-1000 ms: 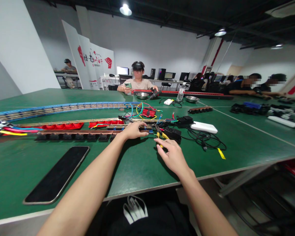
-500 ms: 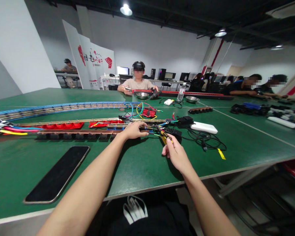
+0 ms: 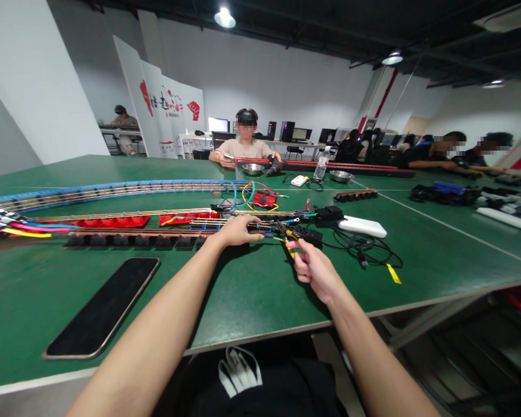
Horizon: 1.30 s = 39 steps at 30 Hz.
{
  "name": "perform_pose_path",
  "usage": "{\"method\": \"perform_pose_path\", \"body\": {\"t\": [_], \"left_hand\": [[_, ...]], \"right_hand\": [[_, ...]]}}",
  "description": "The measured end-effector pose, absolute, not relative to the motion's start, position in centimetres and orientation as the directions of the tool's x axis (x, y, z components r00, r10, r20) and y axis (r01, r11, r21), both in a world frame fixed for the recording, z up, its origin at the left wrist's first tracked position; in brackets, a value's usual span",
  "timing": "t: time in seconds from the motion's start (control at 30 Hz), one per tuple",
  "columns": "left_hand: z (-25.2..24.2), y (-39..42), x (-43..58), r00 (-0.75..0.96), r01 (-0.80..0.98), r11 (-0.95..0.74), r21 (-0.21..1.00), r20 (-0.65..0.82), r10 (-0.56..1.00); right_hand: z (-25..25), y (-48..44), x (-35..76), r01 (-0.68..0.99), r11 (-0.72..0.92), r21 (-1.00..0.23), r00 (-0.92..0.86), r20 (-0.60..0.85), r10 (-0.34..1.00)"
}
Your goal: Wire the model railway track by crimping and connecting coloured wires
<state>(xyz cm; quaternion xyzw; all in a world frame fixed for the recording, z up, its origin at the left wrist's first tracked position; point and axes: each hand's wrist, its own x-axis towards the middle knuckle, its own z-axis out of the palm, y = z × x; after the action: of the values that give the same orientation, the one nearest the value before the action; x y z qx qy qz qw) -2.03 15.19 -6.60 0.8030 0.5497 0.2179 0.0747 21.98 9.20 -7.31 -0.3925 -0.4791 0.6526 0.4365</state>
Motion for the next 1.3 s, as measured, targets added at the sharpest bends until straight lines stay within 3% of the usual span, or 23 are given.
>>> {"method": "perform_pose_path", "body": {"t": [0.23,0.5,0.67,0.73,0.8,0.9,0.97,1.03,1.17,1.3], "left_hand": [[-6.7,15.2,-2.1,0.285,0.858,-0.365,0.362,0.258,0.923],[-6.5,15.0,-2.0,0.288,0.857,-0.371,0.357,0.265,0.920],[-6.6,15.1,-2.0,0.298,0.855,-0.381,0.352,0.268,0.916],[-6.7,15.2,-2.1,0.307,0.850,-0.392,0.352,0.274,0.911],[-6.7,15.2,-2.1,0.309,0.846,-0.397,0.356,0.281,0.909],[-6.7,15.2,-2.1,0.295,0.846,-0.384,0.370,0.274,0.915],[-6.8,15.2,-2.2,0.288,0.846,-0.375,0.379,0.266,0.920],[-6.8,15.2,-2.2,0.291,0.844,-0.378,0.380,0.268,0.918],[-7.0,15.5,-2.4,0.302,0.842,-0.388,0.375,0.269,0.915],[-7.1,15.6,-2.4,0.310,0.843,-0.400,0.359,0.283,0.907]], "right_hand": [[-6.4,10.7,22.2,-0.034,-0.261,-0.965,-0.447,-0.219,0.867],[-7.3,11.7,21.0,0.294,0.051,-0.954,-0.339,-0.054,0.939],[-8.2,11.6,19.8,0.534,0.337,-0.775,-0.295,0.202,0.934],[-8.2,11.7,19.5,0.562,0.372,-0.739,-0.302,0.235,0.924],[-7.8,11.7,19.6,0.502,0.294,-0.813,-0.286,0.165,0.944],[-6.1,11.6,20.8,0.229,-0.021,-0.973,-0.249,-0.079,0.965],[-4.7,11.4,22.3,-0.039,-0.203,-0.978,-0.329,-0.179,0.927],[-3.1,11.2,24.0,-0.245,-0.344,-0.907,-0.483,-0.193,0.854],[-0.2,13.0,26.8,-0.532,-0.356,-0.768,-0.509,-0.045,0.859],[0.5,17.8,28.4,-0.618,-0.279,-0.735,-0.402,-0.009,0.915]]}}
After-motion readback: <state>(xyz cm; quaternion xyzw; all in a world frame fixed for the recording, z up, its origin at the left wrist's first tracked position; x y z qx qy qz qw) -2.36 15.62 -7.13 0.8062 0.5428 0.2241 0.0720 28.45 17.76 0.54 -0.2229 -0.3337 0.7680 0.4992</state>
